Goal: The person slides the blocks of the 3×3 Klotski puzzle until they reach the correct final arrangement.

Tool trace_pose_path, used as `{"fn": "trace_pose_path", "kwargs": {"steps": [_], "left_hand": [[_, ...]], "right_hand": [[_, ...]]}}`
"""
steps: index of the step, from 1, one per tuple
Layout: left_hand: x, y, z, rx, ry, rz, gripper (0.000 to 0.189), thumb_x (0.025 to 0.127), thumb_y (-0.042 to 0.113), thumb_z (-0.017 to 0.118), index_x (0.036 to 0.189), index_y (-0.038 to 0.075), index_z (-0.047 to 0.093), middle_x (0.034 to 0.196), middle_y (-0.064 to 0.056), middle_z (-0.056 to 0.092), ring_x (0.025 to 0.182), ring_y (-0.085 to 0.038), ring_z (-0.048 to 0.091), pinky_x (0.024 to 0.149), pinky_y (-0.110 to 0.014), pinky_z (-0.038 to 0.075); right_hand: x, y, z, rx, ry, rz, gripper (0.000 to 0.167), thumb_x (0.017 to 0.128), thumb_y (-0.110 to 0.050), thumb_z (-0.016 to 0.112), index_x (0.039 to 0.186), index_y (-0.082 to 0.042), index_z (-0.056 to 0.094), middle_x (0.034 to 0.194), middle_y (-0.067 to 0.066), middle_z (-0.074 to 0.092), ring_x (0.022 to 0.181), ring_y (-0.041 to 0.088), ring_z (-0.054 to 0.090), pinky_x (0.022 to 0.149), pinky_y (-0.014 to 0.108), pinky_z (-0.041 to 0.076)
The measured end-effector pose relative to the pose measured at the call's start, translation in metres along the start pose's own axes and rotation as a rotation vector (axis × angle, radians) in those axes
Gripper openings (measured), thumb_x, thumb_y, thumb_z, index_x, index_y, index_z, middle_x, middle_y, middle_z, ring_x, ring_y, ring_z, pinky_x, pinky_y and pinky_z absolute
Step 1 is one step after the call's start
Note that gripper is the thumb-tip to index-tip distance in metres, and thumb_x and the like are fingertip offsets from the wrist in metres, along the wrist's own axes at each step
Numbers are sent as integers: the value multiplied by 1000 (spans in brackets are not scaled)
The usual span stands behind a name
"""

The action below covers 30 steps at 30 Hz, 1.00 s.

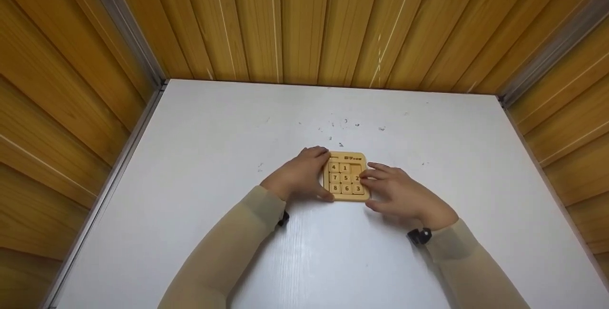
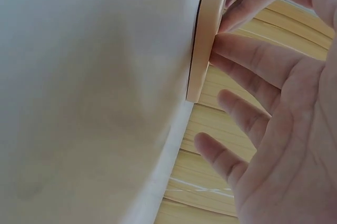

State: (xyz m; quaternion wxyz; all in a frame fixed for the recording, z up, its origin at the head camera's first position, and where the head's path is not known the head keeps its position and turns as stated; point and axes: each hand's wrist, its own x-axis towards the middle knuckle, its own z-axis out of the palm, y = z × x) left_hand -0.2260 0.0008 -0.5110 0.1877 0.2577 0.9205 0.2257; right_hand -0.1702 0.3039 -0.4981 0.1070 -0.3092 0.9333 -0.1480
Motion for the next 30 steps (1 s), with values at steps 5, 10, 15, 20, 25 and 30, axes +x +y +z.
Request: {"fn": "trace_pose_path", "kwargs": {"steps": [5, 10, 15, 20, 25, 30], "left_hand": [[1, -1, 0, 26, 1, 14, 125, 85, 53, 99, 179, 7, 31, 188, -6, 31, 178, -28, 23, 147, -39, 24], [0, -1, 0, 13, 0, 15, 125, 84, 52, 99, 179, 7, 31, 188, -6, 31, 178, -27, 23, 147, -39, 25], [-1, 0, 1, 9, -2, 9, 126, 84, 53, 99, 179, 8, 30, 189, -5, 29, 178, -27, 22, 147, -39, 24], [-1, -1, 2, 7, 4, 11, 125, 84, 52, 99, 180, 10, 31, 189, -4, 29, 178, -27, 22, 146, -40, 25], [-2, -2, 1, 9, -1, -1, 125, 84, 53, 99, 180, 10, 30, 189, -4, 28, 179, -27, 21, 146, -40, 25], [-2, -4, 1, 5, -4, 6, 125, 85, 53, 98, 180, 8, 29, 189, -5, 28, 179, -27, 20, 147, -40, 24]], "right_hand": [[0, -1, 1, -33, 23, -9, 60, 104, -36, 75, 155, -6, 69, 164, 6, 66, 169, 40, 42, 136, 68, 38], [1, -2, 1, -63, 11, 15, 62, 104, -39, 75, 158, -9, 67, 168, 5, 63, 171, 38, 40, 137, 68, 36], [4, -3, 1, -73, 0, 38, 64, 105, -43, 75, 160, -11, 66, 170, 4, 60, 172, 37, 38, 138, 69, 34], [8, -3, 0, -82, -12, 63, 66, 106, -45, 73, 162, -12, 63, 173, 5, 58, 173, 37, 35, 140, 68, 31], [13, -2, -1, -101, -8, 60, 67, 106, -47, 71, 162, -12, 63, 174, 5, 57, 173, 38, 35, 139, 69, 32], [17, 0, 1, -111, 1, 62, 68, 104, -47, 73, 161, -11, 65, 172, 4, 59, 172, 37, 37, 138, 68, 35]]}}
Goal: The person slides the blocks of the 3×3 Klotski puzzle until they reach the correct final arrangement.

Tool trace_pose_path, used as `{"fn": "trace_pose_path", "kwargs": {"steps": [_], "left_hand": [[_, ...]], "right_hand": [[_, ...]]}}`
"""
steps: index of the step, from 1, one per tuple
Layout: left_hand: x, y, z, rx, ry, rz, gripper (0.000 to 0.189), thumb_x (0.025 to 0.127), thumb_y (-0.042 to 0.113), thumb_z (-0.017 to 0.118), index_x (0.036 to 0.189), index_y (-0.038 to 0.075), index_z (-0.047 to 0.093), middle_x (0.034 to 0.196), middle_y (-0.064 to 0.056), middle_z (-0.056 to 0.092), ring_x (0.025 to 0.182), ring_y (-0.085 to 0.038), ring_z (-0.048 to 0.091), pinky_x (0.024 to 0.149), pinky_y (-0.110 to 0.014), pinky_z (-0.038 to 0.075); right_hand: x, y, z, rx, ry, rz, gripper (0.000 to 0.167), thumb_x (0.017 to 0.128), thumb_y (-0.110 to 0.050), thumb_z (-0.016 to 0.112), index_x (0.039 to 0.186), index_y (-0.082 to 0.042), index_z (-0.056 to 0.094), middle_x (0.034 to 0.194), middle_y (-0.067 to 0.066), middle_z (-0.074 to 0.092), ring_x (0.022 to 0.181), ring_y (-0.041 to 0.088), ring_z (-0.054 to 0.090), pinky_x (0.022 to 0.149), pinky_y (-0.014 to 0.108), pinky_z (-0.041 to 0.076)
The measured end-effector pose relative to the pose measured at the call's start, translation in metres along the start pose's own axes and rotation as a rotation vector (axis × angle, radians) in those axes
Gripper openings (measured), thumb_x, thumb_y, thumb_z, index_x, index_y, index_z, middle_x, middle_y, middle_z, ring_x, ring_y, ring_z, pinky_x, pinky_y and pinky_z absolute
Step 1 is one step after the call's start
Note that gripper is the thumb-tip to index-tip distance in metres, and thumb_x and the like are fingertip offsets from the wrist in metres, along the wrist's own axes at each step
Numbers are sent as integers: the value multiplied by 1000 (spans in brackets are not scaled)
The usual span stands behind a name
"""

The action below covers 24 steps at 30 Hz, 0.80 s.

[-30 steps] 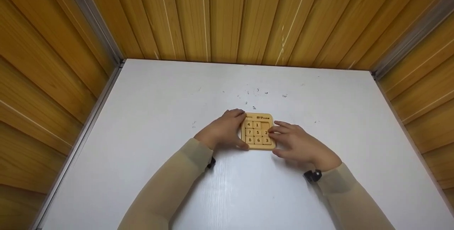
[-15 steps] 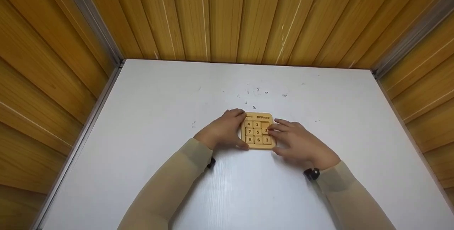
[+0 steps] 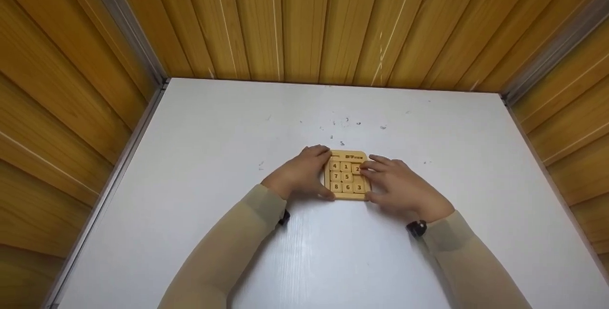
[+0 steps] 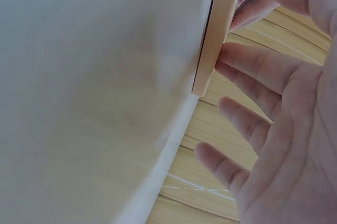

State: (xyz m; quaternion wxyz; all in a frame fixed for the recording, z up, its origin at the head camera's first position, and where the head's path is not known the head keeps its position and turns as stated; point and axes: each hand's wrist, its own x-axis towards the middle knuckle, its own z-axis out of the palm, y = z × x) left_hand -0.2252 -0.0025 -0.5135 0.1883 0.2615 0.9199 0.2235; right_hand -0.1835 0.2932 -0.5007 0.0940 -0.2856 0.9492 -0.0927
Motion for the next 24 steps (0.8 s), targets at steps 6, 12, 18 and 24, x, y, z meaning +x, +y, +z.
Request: {"fn": "trace_pose_path", "kwargs": {"steps": [6, 12, 18, 24], "left_hand": [[1, 1, 0, 1, -10, -29, 126, 85, 52, 99, 180, 8, 29, 189, -4, 27, 179, -24, 20, 146, -38, 25], [3, 5, -1, -3, -12, 1, 126, 85, 53, 99, 180, 10, 28, 190, -4, 26, 179, -25, 18, 147, -39, 22], [-1, 2, -3, 3, -6, -18, 126, 84, 51, 100, 180, 9, 30, 189, -4, 27, 179, -25, 19, 147, -38, 22], [-3, -3, -1, 6, 8, -25, 127, 83, 53, 100, 179, 8, 31, 188, -6, 29, 178, -29, 22, 147, -39, 23]], "right_hand": [[3, 3, 0, 14, 9, -14, 70, 103, -46, 71, 161, -10, 64, 172, 5, 59, 172, 37, 37, 138, 66, 36], [-1, 6, -1, 30, -3, 25, 72, 103, -46, 71, 164, -11, 60, 176, 7, 54, 173, 39, 34, 139, 71, 32], [3, 2, 1, 57, -15, 8, 73, 103, -46, 71, 166, -11, 59, 177, 7, 53, 174, 40, 32, 140, 71, 30], [5, 1, 5, 74, -24, 5, 73, 105, -47, 71, 167, -11, 57, 178, 4, 51, 175, 38, 30, 141, 69, 29]]}}
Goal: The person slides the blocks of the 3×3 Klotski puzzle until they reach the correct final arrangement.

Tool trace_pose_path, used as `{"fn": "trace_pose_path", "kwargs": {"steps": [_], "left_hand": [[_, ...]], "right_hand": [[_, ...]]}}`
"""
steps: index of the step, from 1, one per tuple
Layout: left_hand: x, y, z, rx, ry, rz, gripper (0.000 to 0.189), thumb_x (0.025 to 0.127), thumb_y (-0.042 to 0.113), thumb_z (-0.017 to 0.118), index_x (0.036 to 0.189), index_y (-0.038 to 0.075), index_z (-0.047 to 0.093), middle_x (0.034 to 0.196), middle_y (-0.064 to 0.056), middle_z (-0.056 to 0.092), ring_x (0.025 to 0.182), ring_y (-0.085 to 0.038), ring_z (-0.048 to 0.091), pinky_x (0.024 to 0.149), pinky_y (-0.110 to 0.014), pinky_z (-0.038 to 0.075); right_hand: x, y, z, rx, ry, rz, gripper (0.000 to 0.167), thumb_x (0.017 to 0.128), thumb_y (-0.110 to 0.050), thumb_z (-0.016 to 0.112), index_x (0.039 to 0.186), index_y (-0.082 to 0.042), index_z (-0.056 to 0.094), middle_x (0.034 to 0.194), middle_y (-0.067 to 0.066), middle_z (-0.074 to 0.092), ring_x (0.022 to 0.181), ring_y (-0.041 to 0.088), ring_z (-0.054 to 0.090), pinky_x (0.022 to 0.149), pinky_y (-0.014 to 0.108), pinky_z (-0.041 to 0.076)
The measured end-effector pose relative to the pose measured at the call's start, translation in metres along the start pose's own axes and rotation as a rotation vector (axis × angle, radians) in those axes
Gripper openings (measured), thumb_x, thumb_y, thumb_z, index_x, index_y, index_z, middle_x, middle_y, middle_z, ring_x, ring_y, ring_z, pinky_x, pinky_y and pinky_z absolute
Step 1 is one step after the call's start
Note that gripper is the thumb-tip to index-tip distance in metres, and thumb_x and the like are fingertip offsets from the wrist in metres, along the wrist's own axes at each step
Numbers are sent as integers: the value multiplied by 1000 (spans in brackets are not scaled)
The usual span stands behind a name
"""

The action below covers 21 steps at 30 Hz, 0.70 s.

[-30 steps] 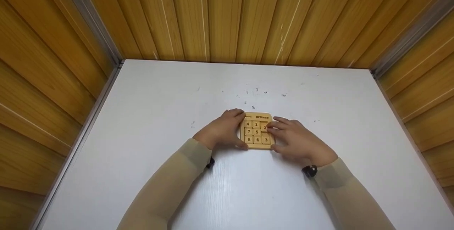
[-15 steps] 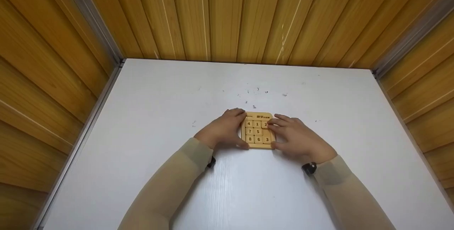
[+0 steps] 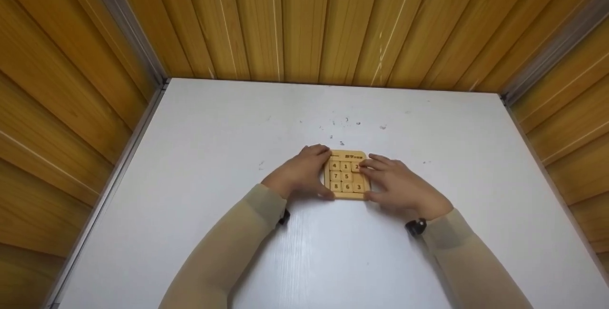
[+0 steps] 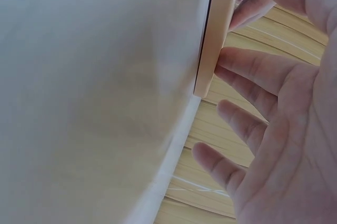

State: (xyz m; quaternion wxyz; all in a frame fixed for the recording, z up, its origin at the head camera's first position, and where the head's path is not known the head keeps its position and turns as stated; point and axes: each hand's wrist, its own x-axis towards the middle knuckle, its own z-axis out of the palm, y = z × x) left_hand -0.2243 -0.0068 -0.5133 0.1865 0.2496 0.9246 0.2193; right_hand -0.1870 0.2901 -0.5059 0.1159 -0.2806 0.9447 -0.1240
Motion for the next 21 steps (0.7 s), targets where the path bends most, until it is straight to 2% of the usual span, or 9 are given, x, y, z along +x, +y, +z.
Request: {"fn": "trace_pose_path", "kwargs": {"steps": [10, 21], "left_hand": [[1, -1, 0, 5, -5, 2, 127, 83, 54, 100, 179, 7, 31, 188, -5, 30, 178, -26, 23, 146, -37, 26], [1, -1, 1, -6, -3, -6, 126, 84, 53, 100, 179, 8, 30, 188, -4, 29, 178, -25, 22, 147, -37, 23]], "right_hand": [[-7, 2, 1, -2, 9, -31, 74, 105, -44, 72, 167, -7, 55, 179, 8, 50, 173, 40, 34, 140, 69, 32], [-23, -7, 1, 11, -17, -30, 70, 106, -44, 74, 167, -12, 58, 177, 4, 53, 173, 37, 35, 140, 71, 31]]}}
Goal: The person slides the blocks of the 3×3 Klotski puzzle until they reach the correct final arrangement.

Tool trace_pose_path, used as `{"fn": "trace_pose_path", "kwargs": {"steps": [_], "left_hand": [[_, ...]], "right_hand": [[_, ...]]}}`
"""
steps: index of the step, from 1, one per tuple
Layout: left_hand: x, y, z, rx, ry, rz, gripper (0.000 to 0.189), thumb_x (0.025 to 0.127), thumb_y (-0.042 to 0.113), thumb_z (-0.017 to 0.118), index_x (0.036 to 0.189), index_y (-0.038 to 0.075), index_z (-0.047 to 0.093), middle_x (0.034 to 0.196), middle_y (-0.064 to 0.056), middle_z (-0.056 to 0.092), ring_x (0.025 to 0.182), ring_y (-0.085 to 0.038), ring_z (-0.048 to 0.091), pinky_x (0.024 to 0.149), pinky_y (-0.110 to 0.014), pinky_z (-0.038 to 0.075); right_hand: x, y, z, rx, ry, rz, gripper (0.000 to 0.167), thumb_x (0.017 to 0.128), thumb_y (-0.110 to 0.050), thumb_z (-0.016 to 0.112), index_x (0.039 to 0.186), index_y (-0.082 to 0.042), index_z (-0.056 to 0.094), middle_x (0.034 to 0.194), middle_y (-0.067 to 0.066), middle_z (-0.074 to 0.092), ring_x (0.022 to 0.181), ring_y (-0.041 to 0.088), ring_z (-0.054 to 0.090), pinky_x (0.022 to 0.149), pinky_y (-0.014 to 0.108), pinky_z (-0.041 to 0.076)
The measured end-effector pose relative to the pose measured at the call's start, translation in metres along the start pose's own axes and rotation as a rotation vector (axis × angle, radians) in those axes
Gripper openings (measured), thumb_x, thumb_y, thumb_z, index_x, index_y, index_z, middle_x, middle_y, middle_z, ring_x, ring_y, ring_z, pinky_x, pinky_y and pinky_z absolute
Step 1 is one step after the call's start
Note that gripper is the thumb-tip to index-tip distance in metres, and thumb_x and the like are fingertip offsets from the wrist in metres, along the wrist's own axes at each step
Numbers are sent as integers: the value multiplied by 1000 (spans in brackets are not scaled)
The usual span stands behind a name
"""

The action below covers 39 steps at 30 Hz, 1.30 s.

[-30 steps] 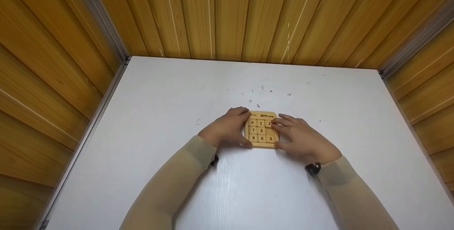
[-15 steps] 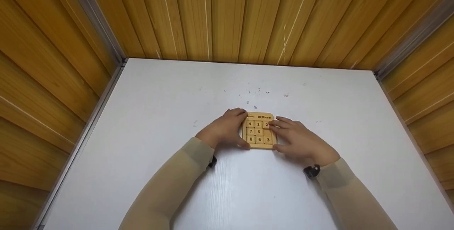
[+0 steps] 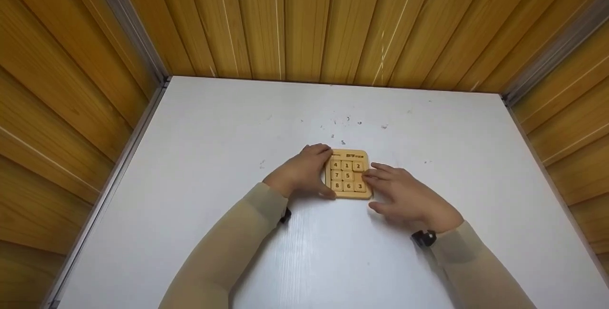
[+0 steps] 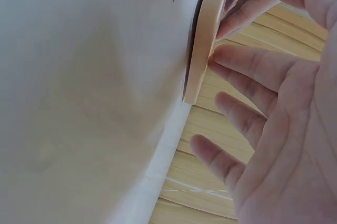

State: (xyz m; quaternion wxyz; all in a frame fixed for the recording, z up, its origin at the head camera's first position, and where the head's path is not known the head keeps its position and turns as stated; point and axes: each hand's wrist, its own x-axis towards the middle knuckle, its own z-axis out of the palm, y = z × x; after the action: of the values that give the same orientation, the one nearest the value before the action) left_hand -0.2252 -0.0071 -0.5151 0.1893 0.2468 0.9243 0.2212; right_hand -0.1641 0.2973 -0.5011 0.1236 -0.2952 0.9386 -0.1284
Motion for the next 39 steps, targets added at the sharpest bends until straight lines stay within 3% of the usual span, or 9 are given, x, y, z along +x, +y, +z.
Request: {"fn": "trace_pose_path", "kwargs": {"steps": [19, 39], "left_hand": [[0, 1, -1, -1, -8, -16, 126, 84, 53, 100, 180, 10, 31, 189, -3, 29, 179, -26, 20, 147, -38, 23], [-1, 0, -1, -12, -13, -7, 127, 84, 52, 100, 180, 9, 29, 190, -4, 27, 179, -25, 19, 147, -38, 22]], "right_hand": [[-13, -8, 5, -64, 65, -144, 59, 103, -37, 77, 153, -6, 71, 162, 7, 67, 164, 40, 50, 130, 67, 46], [-9, -9, 8, -67, 34, -70, 57, 105, -37, 75, 156, -12, 69, 166, 2, 65, 168, 36, 45, 134, 66, 43]]}}
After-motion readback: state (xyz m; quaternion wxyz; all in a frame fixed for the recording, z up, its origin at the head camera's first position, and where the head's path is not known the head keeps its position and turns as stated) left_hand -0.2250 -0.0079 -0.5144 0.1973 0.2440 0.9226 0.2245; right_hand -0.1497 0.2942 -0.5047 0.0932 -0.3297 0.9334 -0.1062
